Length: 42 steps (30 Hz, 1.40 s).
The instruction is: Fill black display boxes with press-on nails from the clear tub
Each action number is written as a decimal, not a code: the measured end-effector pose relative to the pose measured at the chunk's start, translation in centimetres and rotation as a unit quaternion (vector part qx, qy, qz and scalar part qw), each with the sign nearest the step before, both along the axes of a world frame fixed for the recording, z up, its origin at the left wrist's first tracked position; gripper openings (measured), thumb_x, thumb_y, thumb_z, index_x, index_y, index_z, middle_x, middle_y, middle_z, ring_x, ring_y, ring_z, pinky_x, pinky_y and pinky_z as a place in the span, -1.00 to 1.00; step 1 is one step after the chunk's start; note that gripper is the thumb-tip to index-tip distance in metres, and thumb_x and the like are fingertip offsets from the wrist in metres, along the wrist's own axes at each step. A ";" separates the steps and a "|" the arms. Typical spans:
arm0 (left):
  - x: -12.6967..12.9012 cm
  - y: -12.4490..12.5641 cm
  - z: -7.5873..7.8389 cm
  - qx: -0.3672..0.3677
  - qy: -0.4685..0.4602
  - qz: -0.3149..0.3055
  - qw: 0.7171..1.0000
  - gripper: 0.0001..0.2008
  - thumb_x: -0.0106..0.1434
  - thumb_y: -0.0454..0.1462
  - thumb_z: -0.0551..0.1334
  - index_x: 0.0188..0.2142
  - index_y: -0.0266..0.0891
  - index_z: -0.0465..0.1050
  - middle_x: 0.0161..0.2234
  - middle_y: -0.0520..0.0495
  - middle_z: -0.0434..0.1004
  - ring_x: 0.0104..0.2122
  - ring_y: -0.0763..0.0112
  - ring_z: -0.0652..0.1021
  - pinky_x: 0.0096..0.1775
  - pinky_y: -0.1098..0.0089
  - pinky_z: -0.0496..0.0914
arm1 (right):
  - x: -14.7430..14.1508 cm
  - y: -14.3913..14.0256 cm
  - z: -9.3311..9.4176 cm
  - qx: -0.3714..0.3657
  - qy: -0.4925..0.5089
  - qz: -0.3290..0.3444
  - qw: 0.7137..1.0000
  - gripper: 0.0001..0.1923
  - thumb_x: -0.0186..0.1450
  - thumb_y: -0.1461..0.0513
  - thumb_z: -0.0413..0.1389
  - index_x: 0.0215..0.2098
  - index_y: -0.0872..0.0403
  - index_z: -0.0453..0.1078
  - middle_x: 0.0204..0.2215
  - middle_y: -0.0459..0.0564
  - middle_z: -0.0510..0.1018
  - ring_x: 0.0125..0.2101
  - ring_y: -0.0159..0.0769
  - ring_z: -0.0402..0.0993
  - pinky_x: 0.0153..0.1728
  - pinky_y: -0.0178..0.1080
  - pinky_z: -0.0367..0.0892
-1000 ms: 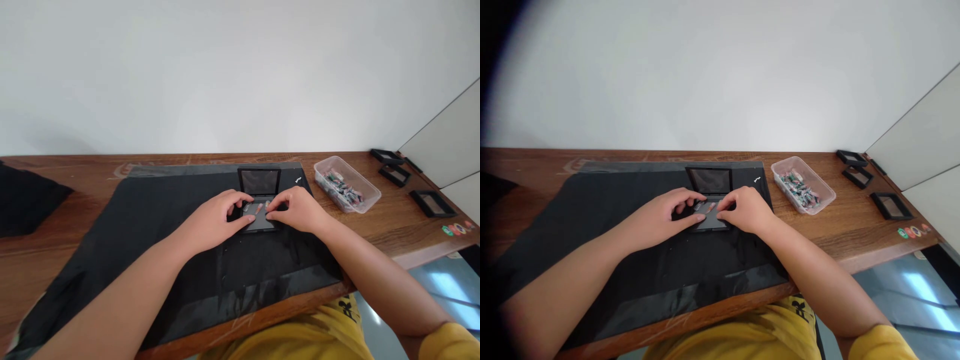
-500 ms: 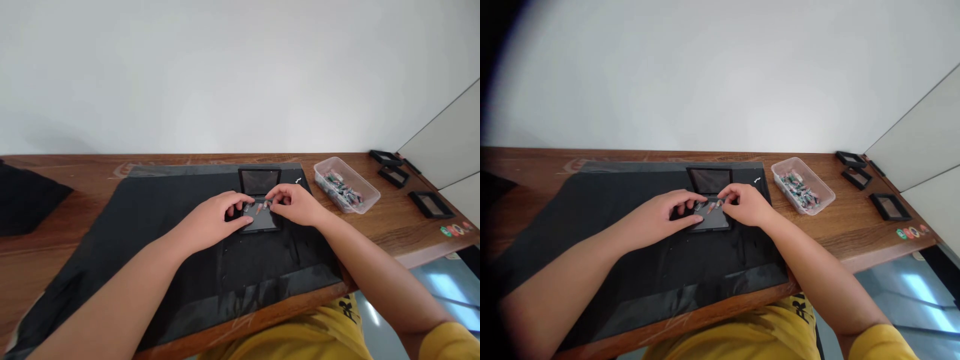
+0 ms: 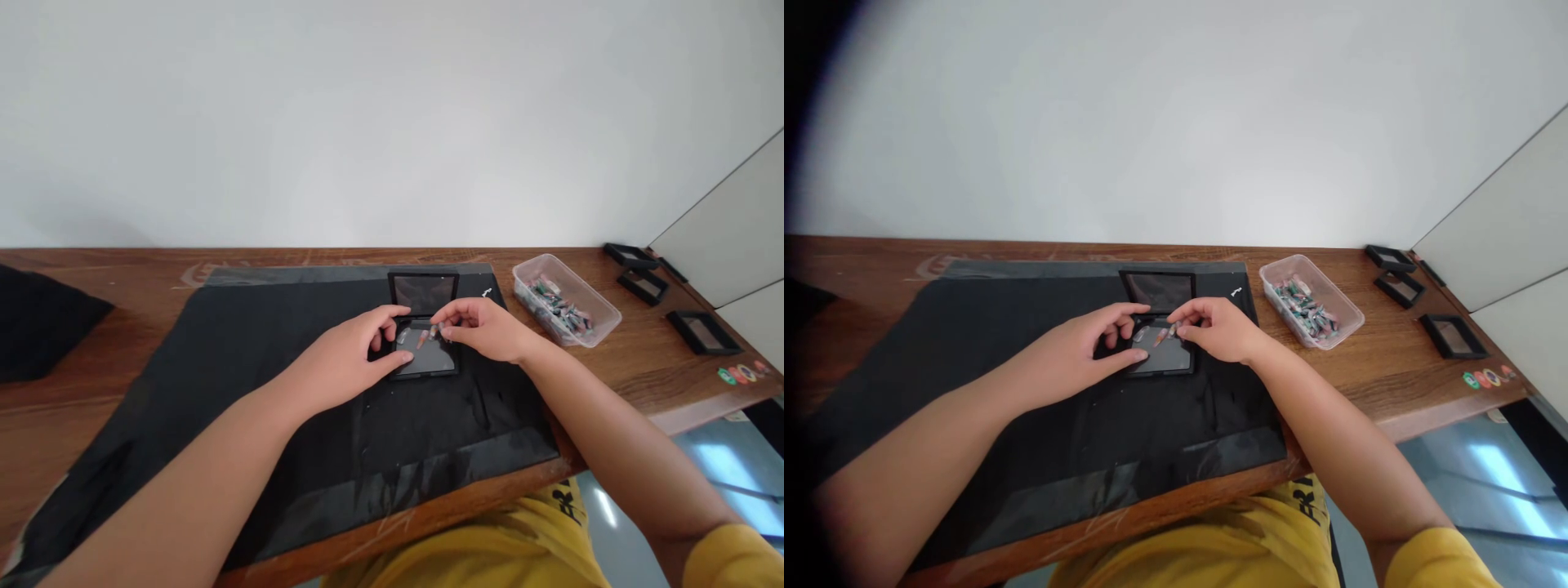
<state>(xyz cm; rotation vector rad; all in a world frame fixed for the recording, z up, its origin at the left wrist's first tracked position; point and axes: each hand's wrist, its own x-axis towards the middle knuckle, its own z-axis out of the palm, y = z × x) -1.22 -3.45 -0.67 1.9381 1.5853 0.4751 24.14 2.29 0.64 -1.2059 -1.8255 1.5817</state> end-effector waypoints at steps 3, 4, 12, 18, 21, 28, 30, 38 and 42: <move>-0.1 0.0 -0.2 0.005 0.000 -0.002 1.000 -0.27 0.26 0.17 0.30 0.33 -0.04 0.51 -0.16 -0.06 0.58 -0.29 0.17 0.55 -0.23 0.23 0.43 | 0.0 0.1 0.2 -0.029 0.016 0.000 0.999 -0.85 0.32 0.46 0.30 -0.23 0.11 0.61 -0.40 -0.14 0.63 -0.38 -0.44 0.50 -0.24 -0.35 0.40; -0.1 0.0 -0.2 0.006 0.001 -0.001 1.000 -0.27 0.26 0.16 0.30 0.33 -0.04 0.51 -0.15 -0.06 0.58 -0.29 0.17 0.55 -0.24 0.24 0.43 | 0.0 0.1 0.2 -0.032 0.017 0.004 0.999 -0.84 0.32 0.46 0.30 -0.25 0.11 0.61 -0.40 -0.13 0.63 -0.36 -0.43 0.52 -0.22 -0.34 0.42; 0.0 -0.1 -0.1 0.012 0.000 0.001 1.000 -0.28 0.25 0.16 0.28 0.31 -0.05 0.53 -0.19 -0.05 0.58 -0.31 0.18 0.53 -0.25 0.24 0.41 | -0.1 -0.1 0.2 0.064 -0.070 0.014 0.995 -0.84 0.36 0.44 0.28 -0.17 0.12 0.68 -0.36 -0.12 0.66 -0.46 -0.45 0.41 -0.30 -0.32 0.34; -0.1 0.0 0.5 -0.011 -0.026 -0.027 0.999 -0.40 0.33 0.11 0.16 0.21 -0.08 0.61 -0.33 0.00 0.49 -0.47 0.27 0.42 -0.38 0.27 0.30 | -0.4 -0.6 0.1 0.149 -0.131 0.014 0.980 -0.77 0.41 0.45 0.26 -0.06 0.12 0.68 -0.32 -0.10 0.66 -0.41 -0.41 0.41 -0.24 -0.28 0.31; -0.1 0.0 0.3 -0.001 -0.025 -0.013 1.000 -0.40 0.37 0.13 0.13 0.19 -0.11 0.62 -0.43 0.06 0.39 -0.50 0.27 0.38 -0.39 0.27 0.28 | -0.5 -0.8 0.2 0.172 -0.160 0.010 0.972 -0.77 0.45 0.44 0.26 -0.02 0.14 0.71 -0.25 -0.04 0.70 -0.36 -0.38 0.45 -0.19 -0.25 0.33; -0.3 0.3 -0.1 0.016 -0.007 -0.007 1.000 -0.42 0.37 0.13 0.16 0.15 -0.11 0.65 -0.51 0.12 0.30 -0.52 0.30 0.35 -0.40 0.31 0.25 | -0.4 -0.9 0.4 0.211 -0.182 0.006 0.960 -0.75 0.44 0.42 0.29 0.01 0.12 0.76 -0.16 0.05 0.75 -0.21 -0.27 0.55 -0.10 -0.20 0.38; -0.3 0.3 -0.1 0.010 -0.002 -0.007 1.000 -0.43 0.37 0.14 0.15 0.12 -0.10 0.67 -0.52 0.12 0.29 -0.53 0.32 0.35 -0.41 0.32 0.23 | -0.3 -0.9 0.4 0.212 -0.178 0.010 0.961 -0.75 0.43 0.43 0.28 -0.03 0.09 0.77 -0.20 0.02 0.73 -0.25 -0.28 0.53 -0.10 -0.19 0.39; 0.0 0.2 0.0 0.013 0.010 0.006 1.000 -0.54 0.35 0.14 0.24 -0.02 -0.06 0.70 -0.53 0.12 0.31 -0.54 0.32 0.35 -0.42 0.31 0.21 | -0.5 -1.1 0.2 0.213 -0.158 -0.004 0.964 -0.67 0.40 0.46 0.27 0.02 0.06 0.74 -0.18 0.00 0.76 -0.25 -0.27 0.55 -0.07 -0.18 0.42; 0.0 0.3 0.3 0.000 0.032 0.025 0.999 -0.63 0.29 0.13 0.29 -0.31 -0.06 0.63 -0.59 0.13 0.25 -0.55 0.35 0.29 -0.42 0.32 0.13 | -0.7 -1.5 0.2 0.235 -0.172 -0.011 0.957 -0.62 0.40 0.45 0.27 0.13 0.09 0.69 -0.08 0.07 0.76 -0.22 -0.23 0.57 -0.04 -0.15 0.45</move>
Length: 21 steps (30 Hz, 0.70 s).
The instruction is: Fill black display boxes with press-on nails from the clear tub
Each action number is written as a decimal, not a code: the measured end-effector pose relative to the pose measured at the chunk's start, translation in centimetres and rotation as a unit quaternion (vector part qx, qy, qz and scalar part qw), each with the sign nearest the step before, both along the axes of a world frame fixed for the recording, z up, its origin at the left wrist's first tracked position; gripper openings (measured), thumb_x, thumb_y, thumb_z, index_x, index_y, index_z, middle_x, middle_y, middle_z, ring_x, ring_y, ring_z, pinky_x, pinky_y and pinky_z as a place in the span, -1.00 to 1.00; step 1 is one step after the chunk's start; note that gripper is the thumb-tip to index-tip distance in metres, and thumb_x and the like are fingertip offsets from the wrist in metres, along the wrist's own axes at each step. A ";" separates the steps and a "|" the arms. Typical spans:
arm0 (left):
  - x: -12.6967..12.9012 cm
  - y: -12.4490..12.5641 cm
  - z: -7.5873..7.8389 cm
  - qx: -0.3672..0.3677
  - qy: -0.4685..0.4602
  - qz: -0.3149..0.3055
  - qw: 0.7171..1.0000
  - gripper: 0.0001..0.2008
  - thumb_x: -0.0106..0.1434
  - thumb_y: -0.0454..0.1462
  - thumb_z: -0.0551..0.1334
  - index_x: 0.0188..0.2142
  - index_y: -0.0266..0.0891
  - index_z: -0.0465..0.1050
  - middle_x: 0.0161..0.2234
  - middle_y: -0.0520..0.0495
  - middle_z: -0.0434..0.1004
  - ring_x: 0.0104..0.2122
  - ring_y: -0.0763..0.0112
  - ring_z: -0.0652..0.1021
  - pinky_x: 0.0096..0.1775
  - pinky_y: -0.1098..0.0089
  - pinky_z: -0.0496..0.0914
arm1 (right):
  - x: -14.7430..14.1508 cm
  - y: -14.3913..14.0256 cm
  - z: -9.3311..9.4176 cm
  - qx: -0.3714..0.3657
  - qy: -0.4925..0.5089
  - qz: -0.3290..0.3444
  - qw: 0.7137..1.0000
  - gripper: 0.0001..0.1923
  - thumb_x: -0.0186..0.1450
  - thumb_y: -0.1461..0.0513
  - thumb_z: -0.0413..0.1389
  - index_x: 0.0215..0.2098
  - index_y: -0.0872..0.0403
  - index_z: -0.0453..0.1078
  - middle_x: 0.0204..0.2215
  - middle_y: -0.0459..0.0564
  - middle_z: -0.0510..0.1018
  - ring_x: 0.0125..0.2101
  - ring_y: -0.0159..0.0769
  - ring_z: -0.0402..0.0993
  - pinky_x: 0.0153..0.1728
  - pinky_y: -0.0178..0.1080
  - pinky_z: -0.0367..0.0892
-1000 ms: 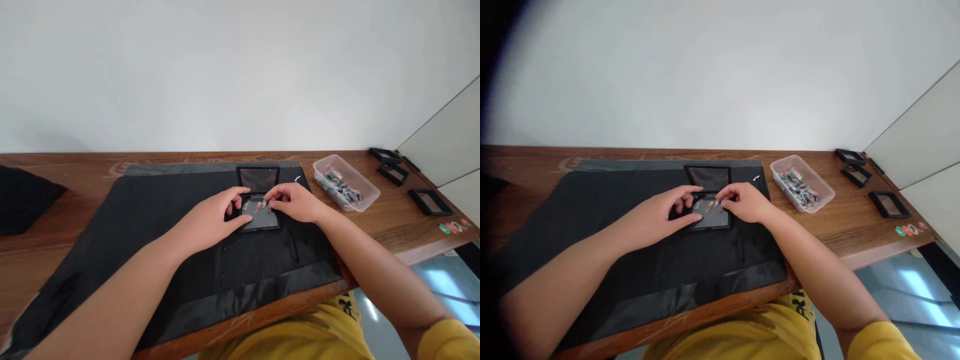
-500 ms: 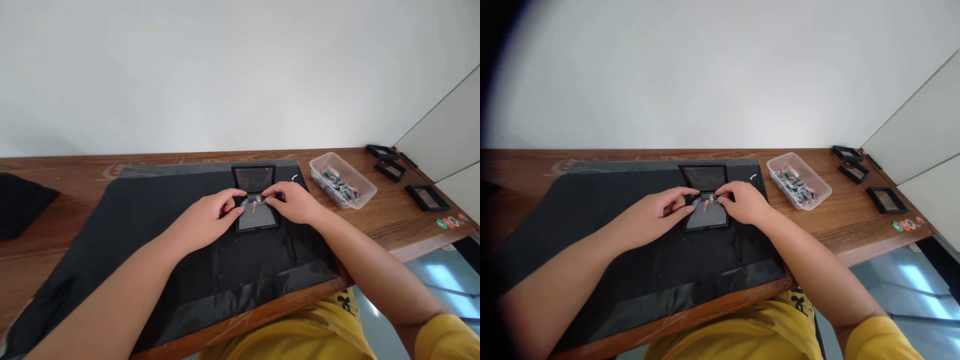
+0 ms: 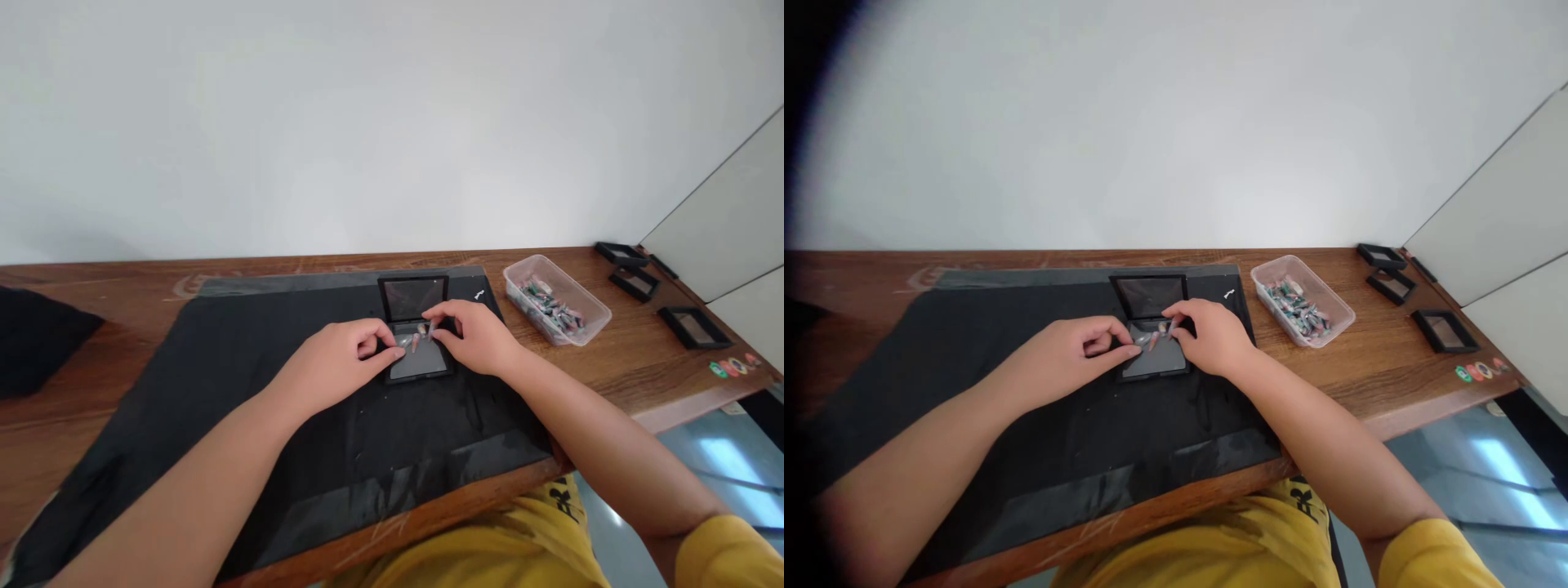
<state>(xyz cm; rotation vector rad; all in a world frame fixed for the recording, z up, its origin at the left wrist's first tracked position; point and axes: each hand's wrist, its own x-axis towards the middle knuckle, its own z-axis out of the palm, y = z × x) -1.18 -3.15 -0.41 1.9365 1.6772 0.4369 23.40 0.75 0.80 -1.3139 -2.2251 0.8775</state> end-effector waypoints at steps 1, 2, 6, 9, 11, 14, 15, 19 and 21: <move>0.0 0.0 0.1 -0.003 0.001 0.000 1.000 -0.63 0.27 0.13 0.30 -0.35 -0.06 0.61 -0.60 0.13 0.24 -0.55 0.36 0.28 -0.42 0.32 0.12 | -0.1 -0.2 0.0 0.008 -0.006 0.001 1.000 -0.59 0.40 0.45 0.25 0.15 0.10 0.68 -0.05 0.10 0.75 -0.21 -0.22 0.57 -0.03 -0.13 0.46; 0.1 0.0 0.2 -0.004 0.000 -0.001 1.000 -0.63 0.26 0.14 0.31 -0.38 -0.07 0.60 -0.61 0.13 0.23 -0.56 0.37 0.27 -0.42 0.32 0.11 | -0.1 -0.4 0.1 0.014 -0.012 0.003 1.000 -0.56 0.39 0.46 0.24 0.18 0.11 0.67 -0.02 0.12 0.74 -0.20 -0.21 0.57 -0.02 -0.12 0.46; 0.3 -0.1 0.3 -0.006 -0.013 -0.009 1.000 -0.61 0.24 0.15 0.33 -0.40 -0.06 0.62 -0.63 0.14 0.21 -0.57 0.37 0.25 -0.43 0.32 0.09 | -0.2 -0.9 0.1 0.027 -0.019 0.021 0.999 -0.47 0.30 0.46 0.23 0.21 0.11 0.65 0.03 0.13 0.70 -0.17 -0.18 0.58 -0.01 -0.11 0.48; 0.5 -0.3 0.5 -0.017 -0.021 -0.018 0.999 -0.59 0.27 0.16 0.31 -0.43 -0.06 0.63 -0.64 0.13 0.18 -0.57 0.38 0.23 -0.43 0.31 0.07 | -0.1 -0.8 0.1 0.034 -0.008 0.024 0.999 -0.46 0.26 0.43 0.27 0.19 0.06 0.64 0.02 0.09 0.69 -0.14 -0.18 0.59 -0.01 -0.13 0.48; 0.5 -0.4 0.5 -0.014 -0.027 -0.026 0.999 -0.60 0.28 0.14 0.31 -0.46 -0.06 0.60 -0.64 0.13 0.17 -0.58 0.39 0.21 -0.43 0.30 0.06 | 0.0 -0.7 0.1 0.037 -0.004 0.021 0.999 -0.45 0.23 0.42 0.29 0.18 0.05 0.64 0.01 0.08 0.69 -0.14 -0.18 0.59 -0.02 -0.14 0.48; 0.6 -0.4 0.6 0.004 -0.029 -0.023 0.999 -0.59 0.28 0.11 0.31 -0.53 -0.08 0.47 -0.64 0.14 0.15 -0.58 0.41 0.20 -0.43 0.32 0.08 | 0.0 -0.7 0.1 0.031 -0.001 0.015 0.999 -0.44 0.21 0.42 0.32 0.19 0.06 0.64 0.01 0.08 0.69 -0.15 -0.19 0.58 -0.05 -0.15 0.46; 0.6 -0.5 0.6 0.010 -0.025 -0.017 0.999 -0.59 0.28 0.10 0.31 -0.53 -0.08 0.43 -0.64 0.14 0.15 -0.57 0.41 0.20 -0.43 0.33 0.09 | 0.0 -0.7 0.1 0.029 0.002 0.012 1.000 -0.44 0.21 0.41 0.34 0.18 0.06 0.64 0.01 0.08 0.69 -0.15 -0.19 0.58 -0.05 -0.15 0.46; 1.0 -0.6 0.2 0.043 -0.017 0.001 0.999 -0.72 0.24 0.06 0.33 -0.34 -0.06 0.54 -0.59 0.16 0.24 -0.56 0.39 0.26 -0.42 0.34 0.16 | 0.0 -0.8 0.1 0.016 0.007 0.001 1.000 -0.49 0.21 0.36 0.41 0.13 0.02 0.65 -0.01 0.05 0.69 -0.16 -0.21 0.57 -0.07 -0.16 0.43; 1.2 -0.6 0.0 0.059 -0.021 -0.010 0.998 -0.69 0.25 0.04 0.33 -0.14 -0.04 0.64 -0.56 0.17 0.29 -0.55 0.38 0.30 -0.42 0.35 0.20 | -0.1 -0.8 0.0 0.012 0.005 0.003 1.000 -0.52 0.23 0.36 0.42 0.12 0.02 0.65 -0.04 0.03 0.70 -0.17 -0.21 0.56 -0.08 -0.17 0.42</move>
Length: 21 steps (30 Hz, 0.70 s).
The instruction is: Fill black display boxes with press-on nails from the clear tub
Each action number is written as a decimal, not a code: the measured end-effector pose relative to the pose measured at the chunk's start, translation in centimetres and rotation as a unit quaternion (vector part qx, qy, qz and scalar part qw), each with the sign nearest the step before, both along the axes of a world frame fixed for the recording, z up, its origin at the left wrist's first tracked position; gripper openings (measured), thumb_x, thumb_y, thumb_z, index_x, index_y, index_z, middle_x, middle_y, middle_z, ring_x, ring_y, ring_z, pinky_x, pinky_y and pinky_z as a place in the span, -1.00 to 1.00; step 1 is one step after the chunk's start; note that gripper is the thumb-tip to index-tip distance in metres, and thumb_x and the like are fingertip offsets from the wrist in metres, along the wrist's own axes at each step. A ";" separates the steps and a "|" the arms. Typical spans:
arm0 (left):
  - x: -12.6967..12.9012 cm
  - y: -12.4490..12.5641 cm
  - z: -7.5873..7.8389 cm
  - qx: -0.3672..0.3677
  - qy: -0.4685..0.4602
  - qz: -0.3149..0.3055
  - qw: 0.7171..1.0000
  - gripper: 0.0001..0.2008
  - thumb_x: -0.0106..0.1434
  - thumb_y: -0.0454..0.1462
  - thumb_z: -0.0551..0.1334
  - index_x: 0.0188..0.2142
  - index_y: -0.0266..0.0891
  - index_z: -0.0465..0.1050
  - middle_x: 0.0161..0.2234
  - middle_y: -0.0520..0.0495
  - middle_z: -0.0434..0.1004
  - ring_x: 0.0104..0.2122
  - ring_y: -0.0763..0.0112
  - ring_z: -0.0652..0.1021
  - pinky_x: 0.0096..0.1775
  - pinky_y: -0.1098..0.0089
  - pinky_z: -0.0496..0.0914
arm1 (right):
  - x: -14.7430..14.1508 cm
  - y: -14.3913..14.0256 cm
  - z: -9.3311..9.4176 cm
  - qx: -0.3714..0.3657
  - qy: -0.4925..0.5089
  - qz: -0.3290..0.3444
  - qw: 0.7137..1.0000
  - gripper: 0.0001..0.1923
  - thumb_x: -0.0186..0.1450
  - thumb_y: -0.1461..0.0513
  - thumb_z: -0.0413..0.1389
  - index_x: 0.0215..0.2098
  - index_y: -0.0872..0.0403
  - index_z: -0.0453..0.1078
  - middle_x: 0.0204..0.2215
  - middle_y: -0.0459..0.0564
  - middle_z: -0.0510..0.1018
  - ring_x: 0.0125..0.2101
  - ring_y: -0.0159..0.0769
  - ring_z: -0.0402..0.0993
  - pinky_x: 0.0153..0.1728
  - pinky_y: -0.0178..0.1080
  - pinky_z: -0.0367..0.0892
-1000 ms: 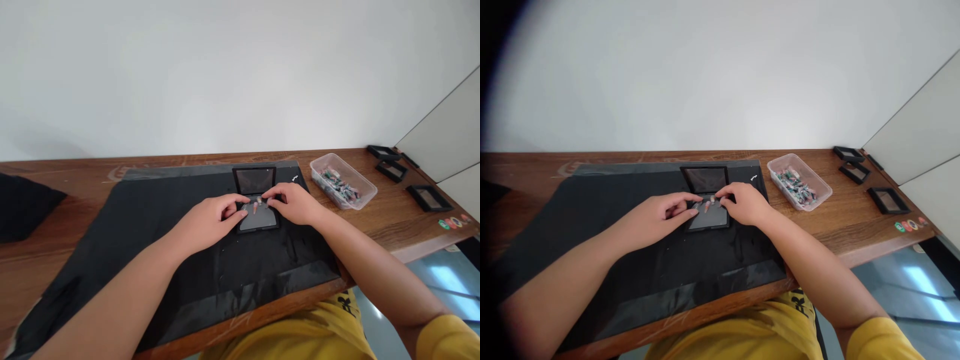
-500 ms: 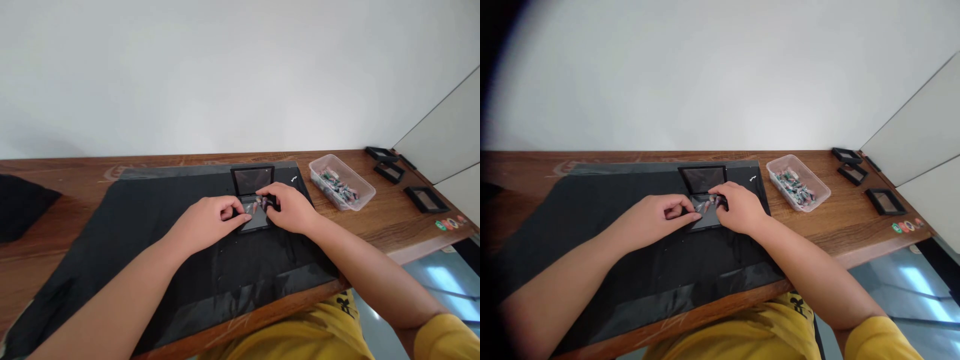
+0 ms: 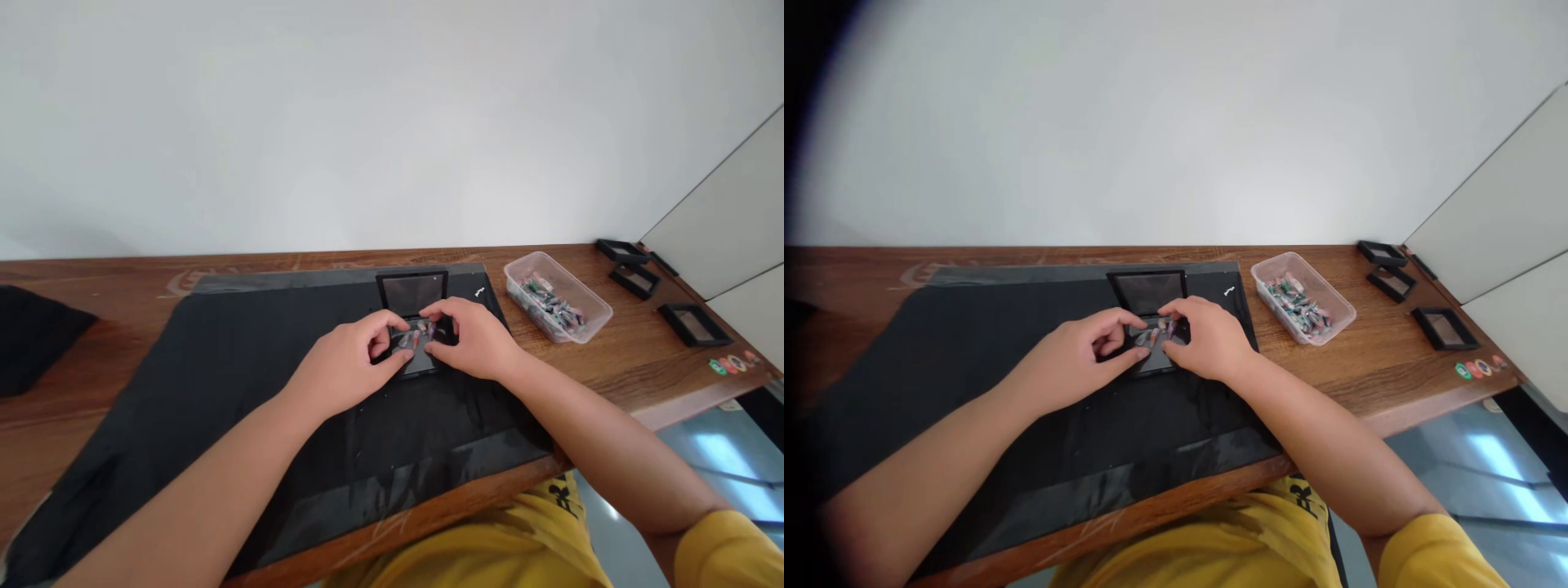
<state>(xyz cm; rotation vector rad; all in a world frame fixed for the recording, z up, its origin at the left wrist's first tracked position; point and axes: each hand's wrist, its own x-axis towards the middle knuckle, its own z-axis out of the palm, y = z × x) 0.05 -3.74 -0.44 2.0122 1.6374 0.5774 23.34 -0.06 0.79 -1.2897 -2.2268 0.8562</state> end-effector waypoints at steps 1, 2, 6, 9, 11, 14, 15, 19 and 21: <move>0.1 0.0 -0.1 0.004 0.000 -0.008 1.000 -0.66 0.27 0.03 0.31 -0.06 -0.02 0.66 -0.54 0.16 0.31 -0.55 0.37 0.32 -0.42 0.34 0.20 | 0.0 0.0 -0.1 0.000 -0.001 0.002 1.000 -0.53 0.25 0.36 0.41 0.12 0.01 0.65 -0.05 0.03 0.70 -0.17 -0.21 0.56 -0.08 -0.17 0.41; 0.1 0.0 -0.2 0.003 0.002 -0.017 1.000 -0.63 0.29 0.01 0.29 -0.01 -0.02 0.68 -0.54 0.16 0.32 -0.55 0.37 0.32 -0.42 0.34 0.21 | 0.0 0.0 -0.1 0.000 -0.002 0.005 1.000 -0.55 0.26 0.37 0.40 0.12 0.01 0.65 -0.06 0.02 0.70 -0.17 -0.22 0.56 -0.08 -0.17 0.41; 0.1 0.0 -0.1 -0.020 0.007 -0.043 0.999 -0.61 0.35 0.01 0.21 -0.05 -0.02 0.76 -0.57 0.13 0.32 -0.57 0.37 0.32 -0.42 0.32 0.18 | -0.1 0.0 -0.3 -0.004 0.000 0.007 1.000 -0.57 0.29 0.39 0.36 0.12 0.04 0.66 -0.06 0.03 0.73 -0.21 -0.25 0.55 -0.11 -0.20 0.40; -0.1 0.1 0.1 -0.024 0.003 -0.048 0.999 -0.59 0.36 0.02 0.20 -0.12 -0.03 0.80 -0.60 0.11 0.34 -0.58 0.38 0.31 -0.44 0.32 0.17 | 0.0 0.3 -0.2 -0.025 0.012 0.006 1.000 -0.58 0.29 0.38 0.38 0.12 0.05 0.66 -0.04 0.03 0.76 -0.29 -0.31 0.53 -0.18 -0.22 0.41; -0.3 0.2 0.1 -0.023 -0.001 -0.041 0.999 -0.59 0.35 0.02 0.21 -0.11 -0.03 0.82 -0.62 0.11 0.37 -0.59 0.38 0.32 -0.45 0.31 0.16 | 0.1 0.5 0.0 -0.048 0.024 0.004 0.999 -0.57 0.30 0.36 0.37 0.13 0.06 0.65 -0.03 0.03 0.78 -0.36 -0.37 0.50 -0.22 -0.25 0.41; -0.6 0.4 -0.2 -0.038 -0.007 -0.028 0.999 -0.57 0.33 0.02 0.23 -0.06 -0.02 0.85 -0.59 0.07 0.51 -0.58 0.36 0.37 -0.46 0.31 0.18 | 0.5 0.7 0.5 -0.069 0.032 0.008 0.997 -0.55 0.31 0.39 0.33 0.16 0.07 0.65 -0.01 0.06 0.81 -0.45 -0.43 0.46 -0.27 -0.26 0.41; -0.7 0.5 -0.4 -0.044 -0.009 -0.025 0.999 -0.56 0.33 0.01 0.23 -0.04 -0.02 0.85 -0.56 0.04 0.58 -0.57 0.34 0.40 -0.45 0.31 0.20 | 0.7 0.8 0.6 -0.068 0.029 0.009 0.997 -0.54 0.30 0.41 0.31 0.15 0.07 0.66 0.00 0.06 0.82 -0.46 -0.44 0.46 -0.27 -0.26 0.41; -0.8 0.8 -0.8 -0.039 -0.023 -0.019 0.999 -0.56 0.34 -0.01 0.23 -0.05 0.01 0.87 -0.40 -0.04 0.78 -0.53 0.29 0.49 -0.42 0.29 0.29 | 1.0 0.8 0.9 -0.047 0.005 0.007 0.999 -0.54 0.27 0.44 0.31 0.10 0.03 0.69 -0.02 0.03 0.84 -0.44 -0.39 0.49 -0.27 -0.24 0.40; -0.8 0.8 -0.8 -0.019 -0.032 -0.017 0.999 -0.57 0.34 0.00 0.23 -0.04 0.01 0.87 -0.36 -0.05 0.81 -0.50 0.27 0.52 -0.39 0.28 0.33 | 1.0 0.8 0.9 -0.042 -0.008 0.006 0.999 -0.55 0.27 0.42 0.34 0.11 0.02 0.69 -0.02 0.02 0.84 -0.42 -0.36 0.52 -0.27 -0.23 0.39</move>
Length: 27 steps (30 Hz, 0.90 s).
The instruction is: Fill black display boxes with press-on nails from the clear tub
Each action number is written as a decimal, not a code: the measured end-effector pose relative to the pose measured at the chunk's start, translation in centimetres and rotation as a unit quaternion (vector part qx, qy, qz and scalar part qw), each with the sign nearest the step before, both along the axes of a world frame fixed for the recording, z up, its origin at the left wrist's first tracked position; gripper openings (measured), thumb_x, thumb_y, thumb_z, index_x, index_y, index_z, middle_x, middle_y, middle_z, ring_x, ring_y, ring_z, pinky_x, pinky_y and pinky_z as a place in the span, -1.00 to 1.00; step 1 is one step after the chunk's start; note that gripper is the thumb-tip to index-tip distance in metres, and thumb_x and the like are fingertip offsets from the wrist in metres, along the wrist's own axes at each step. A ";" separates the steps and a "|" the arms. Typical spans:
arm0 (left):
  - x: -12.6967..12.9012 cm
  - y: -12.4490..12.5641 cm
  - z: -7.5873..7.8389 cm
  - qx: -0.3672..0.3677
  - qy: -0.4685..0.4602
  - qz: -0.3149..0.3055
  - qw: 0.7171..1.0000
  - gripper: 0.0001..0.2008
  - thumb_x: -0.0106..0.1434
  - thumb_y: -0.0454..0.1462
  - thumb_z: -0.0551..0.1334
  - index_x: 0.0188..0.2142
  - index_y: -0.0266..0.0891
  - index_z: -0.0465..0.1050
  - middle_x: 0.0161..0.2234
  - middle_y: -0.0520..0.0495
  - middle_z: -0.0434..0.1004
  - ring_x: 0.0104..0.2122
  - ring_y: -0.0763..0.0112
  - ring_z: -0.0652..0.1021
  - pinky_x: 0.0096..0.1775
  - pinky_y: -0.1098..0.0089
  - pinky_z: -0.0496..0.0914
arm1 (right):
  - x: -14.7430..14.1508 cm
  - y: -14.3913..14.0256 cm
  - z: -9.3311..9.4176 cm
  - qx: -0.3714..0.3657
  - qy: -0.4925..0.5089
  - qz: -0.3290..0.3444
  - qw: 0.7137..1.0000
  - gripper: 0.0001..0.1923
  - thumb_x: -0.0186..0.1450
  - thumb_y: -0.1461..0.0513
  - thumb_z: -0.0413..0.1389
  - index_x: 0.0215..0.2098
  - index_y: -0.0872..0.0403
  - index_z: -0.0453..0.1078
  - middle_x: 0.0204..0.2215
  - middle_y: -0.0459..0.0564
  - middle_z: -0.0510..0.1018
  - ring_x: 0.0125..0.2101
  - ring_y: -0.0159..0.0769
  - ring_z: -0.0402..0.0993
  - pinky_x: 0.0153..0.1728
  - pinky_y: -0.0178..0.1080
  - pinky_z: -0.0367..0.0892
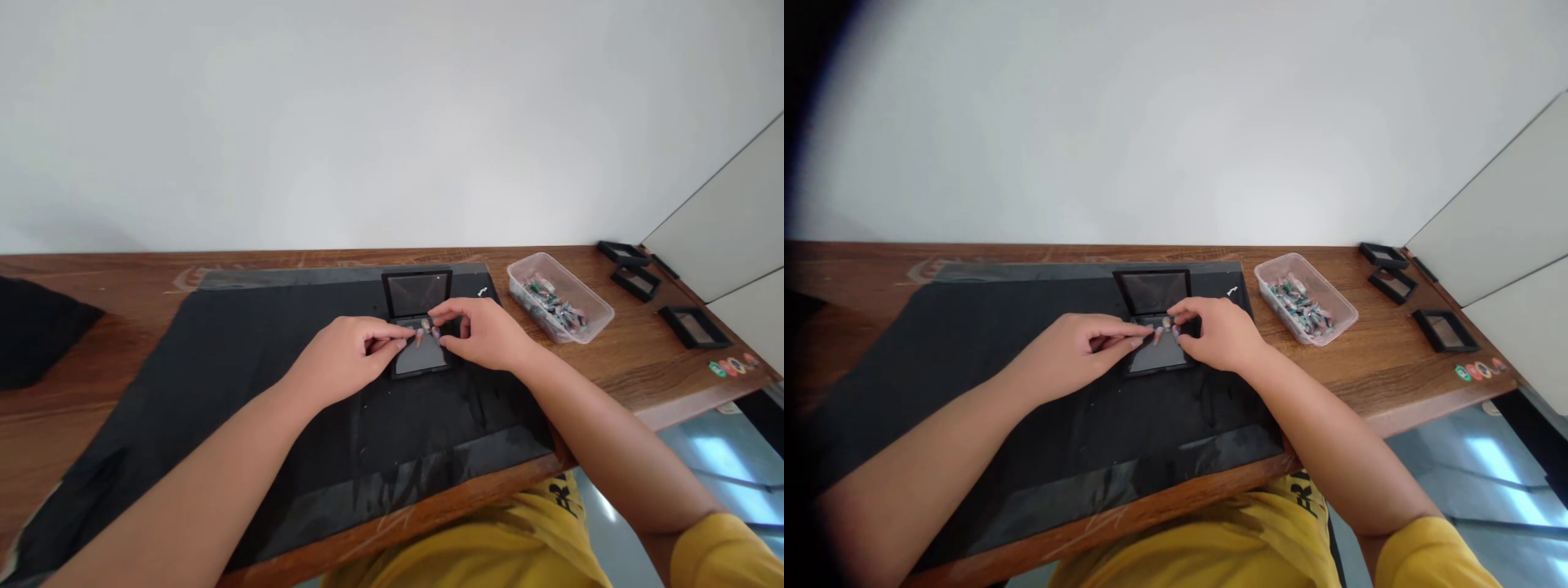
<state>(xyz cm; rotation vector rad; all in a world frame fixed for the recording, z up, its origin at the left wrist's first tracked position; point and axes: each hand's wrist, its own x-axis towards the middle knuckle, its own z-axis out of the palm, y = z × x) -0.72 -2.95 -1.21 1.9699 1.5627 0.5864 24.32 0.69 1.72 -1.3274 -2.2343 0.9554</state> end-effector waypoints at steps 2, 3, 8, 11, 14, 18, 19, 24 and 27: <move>0.0 0.0 0.1 0.008 -0.003 0.012 1.000 -0.56 0.34 0.01 0.24 -0.03 0.01 0.87 -0.38 -0.05 0.79 -0.50 0.26 0.51 -0.37 0.28 0.35 | -0.1 -0.2 0.0 -0.001 -0.015 -0.003 1.000 -0.54 0.27 0.40 0.37 0.12 0.01 0.68 0.00 0.01 0.84 -0.41 -0.34 0.53 -0.27 -0.22 0.39; -0.1 0.1 0.2 0.004 -0.003 0.020 1.000 -0.56 0.34 0.01 0.24 -0.03 0.00 0.87 -0.41 -0.04 0.78 -0.51 0.26 0.49 -0.37 0.28 0.35 | -0.2 -0.3 0.1 0.000 -0.022 -0.006 1.000 -0.54 0.27 0.39 0.38 0.13 0.01 0.67 0.00 0.00 0.84 -0.41 -0.33 0.53 -0.27 -0.22 0.38; -0.5 0.4 0.2 -0.033 -0.027 0.051 0.998 -0.58 0.32 0.05 0.29 -0.08 -0.01 0.88 -0.38 -0.06 0.81 -0.46 0.21 0.55 -0.34 0.26 0.40 | -0.9 -1.3 0.5 0.039 -0.062 -0.001 0.997 -0.67 0.30 0.33 0.42 0.01 -0.04 0.69 -0.17 -0.05 0.80 -0.34 -0.26 0.57 -0.23 -0.22 0.34; -0.6 0.5 0.1 -0.034 -0.045 0.053 0.997 -0.59 0.29 0.07 0.31 -0.10 0.02 0.88 -0.25 -0.07 0.87 -0.35 0.13 0.65 -0.29 0.25 0.47 | -1.1 -1.6 0.8 0.055 -0.099 0.007 0.994 -0.75 0.35 0.31 0.42 -0.02 -0.04 0.70 -0.26 -0.05 0.74 -0.30 -0.22 0.57 -0.20 -0.20 0.32; -0.4 0.4 0.2 -0.031 -0.044 0.042 0.998 -0.57 0.29 0.08 0.29 -0.09 0.03 0.87 -0.23 -0.07 0.87 -0.36 0.15 0.63 -0.29 0.25 0.46 | -1.3 -1.7 1.2 0.062 -0.137 -0.005 0.989 -0.67 0.38 0.30 0.40 0.09 -0.04 0.70 -0.27 -0.03 0.72 -0.27 -0.17 0.59 -0.16 -0.18 0.32; -0.1 0.1 0.7 -0.022 -0.030 0.047 0.998 -0.48 0.28 0.11 0.24 -0.03 -0.04 0.87 -0.52 0.00 0.64 -0.53 0.28 0.44 -0.38 0.29 0.34 | -1.5 -1.8 1.5 0.066 -0.156 -0.003 0.986 -0.55 0.42 0.33 0.34 0.25 -0.06 0.65 -0.21 -0.02 0.76 -0.23 -0.15 0.63 -0.12 -0.18 0.36; -0.1 0.0 0.7 -0.018 -0.029 0.060 0.998 -0.45 0.27 0.12 0.23 -0.02 -0.06 0.86 -0.57 0.02 0.55 -0.54 0.30 0.40 -0.40 0.30 0.31 | -1.5 -1.9 1.5 0.065 -0.158 0.000 0.985 -0.54 0.43 0.34 0.33 0.27 -0.06 0.64 -0.21 -0.02 0.76 -0.22 -0.15 0.64 -0.11 -0.19 0.36; -0.3 0.2 0.8 -0.017 -0.020 0.129 0.991 -0.47 0.17 0.12 0.25 -0.14 -0.08 0.87 -0.60 0.03 0.45 -0.56 0.31 0.36 -0.42 0.29 0.25 | -1.7 -1.7 1.2 0.062 -0.161 -0.001 0.985 -0.55 0.47 0.33 0.31 0.30 -0.06 0.63 -0.26 -0.04 0.76 -0.26 -0.17 0.64 -0.10 -0.19 0.39; -0.4 0.3 0.9 -0.027 -0.015 0.126 0.992 -0.53 0.17 0.12 0.28 -0.23 -0.06 0.85 -0.61 0.04 0.42 -0.56 0.31 0.35 -0.42 0.28 0.22 | -1.6 -1.4 1.0 0.060 -0.143 0.010 0.988 -0.56 0.46 0.34 0.32 0.26 -0.06 0.65 -0.22 -0.05 0.77 -0.30 -0.21 0.63 -0.14 -0.21 0.38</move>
